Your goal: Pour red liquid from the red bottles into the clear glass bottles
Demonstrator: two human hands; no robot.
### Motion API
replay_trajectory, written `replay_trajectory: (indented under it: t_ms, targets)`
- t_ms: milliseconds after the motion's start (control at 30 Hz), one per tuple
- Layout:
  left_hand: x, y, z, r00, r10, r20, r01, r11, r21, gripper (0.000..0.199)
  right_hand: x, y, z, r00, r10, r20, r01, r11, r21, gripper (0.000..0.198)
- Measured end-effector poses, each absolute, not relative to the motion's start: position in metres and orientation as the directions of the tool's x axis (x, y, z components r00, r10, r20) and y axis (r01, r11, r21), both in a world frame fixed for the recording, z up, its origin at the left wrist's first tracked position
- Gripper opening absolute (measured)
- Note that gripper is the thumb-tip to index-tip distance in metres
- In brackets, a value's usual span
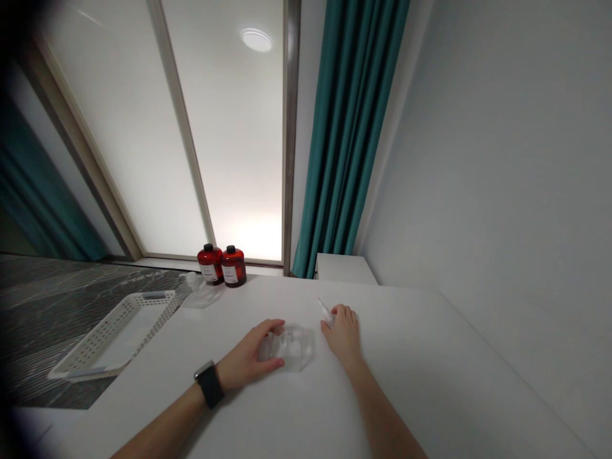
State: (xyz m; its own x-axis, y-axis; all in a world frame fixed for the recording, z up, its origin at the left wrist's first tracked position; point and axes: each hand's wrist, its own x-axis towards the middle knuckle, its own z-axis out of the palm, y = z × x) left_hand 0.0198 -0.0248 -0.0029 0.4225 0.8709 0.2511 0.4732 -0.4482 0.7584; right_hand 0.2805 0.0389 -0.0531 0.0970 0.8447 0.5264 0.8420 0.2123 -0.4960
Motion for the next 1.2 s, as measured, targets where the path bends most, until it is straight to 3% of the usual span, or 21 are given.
replay_trajectory:
  t_ms: [167, 267, 400, 567, 800, 1067, 1200]
  targets:
    - [0.019, -0.025, -0.002, 0.429, 0.870, 0.245, 0.481, -0.449, 0.753, 0.065, 0.277, 0.033, -0.043, 0.103, 0.821, 0.561, 0.800, 0.267, -0.538, 0.031]
    - [0.019, -0.024, -0.003, 0.435, 0.864, 0.254, 0.475, -0.460, 0.750, 0.065, 0.270, 0.022, -0.029, 0.079, 0.803, 0.591, 0.753, 0.340, -0.563, 0.028]
    - [0.019, -0.023, -0.005, 0.437, 0.855, 0.279, 0.464, -0.480, 0.745, 0.066, 0.251, -0.001, -0.012, -0.002, 0.791, 0.612, 0.645, 0.469, -0.604, 0.020]
    - [0.017, -0.021, -0.005, 0.453, 0.830, 0.325, 0.444, -0.526, 0.725, 0.063, 0.226, -0.026, -0.009, -0.179, 0.824, 0.537, 0.419, 0.558, -0.716, 0.030]
    - [0.009, -0.016, -0.002, 0.458, 0.826, 0.329, 0.494, -0.544, 0.678, 0.065, 0.224, -0.027, -0.019, -0.284, 0.873, 0.396, 0.293, 0.472, -0.831, 0.070]
    - [-0.002, -0.014, -0.001, 0.462, 0.835, 0.300, 0.455, -0.513, 0.727, 0.071, 0.225, -0.019, -0.025, -0.320, 0.901, 0.294, 0.161, 0.357, -0.920, 0.069]
    - [-0.006, -0.014, 0.006, 0.355, 0.877, 0.324, 0.352, -0.446, 0.823, 0.052, 0.224, -0.019, -0.027, -0.304, 0.912, 0.276, 0.141, 0.330, -0.934, 0.069]
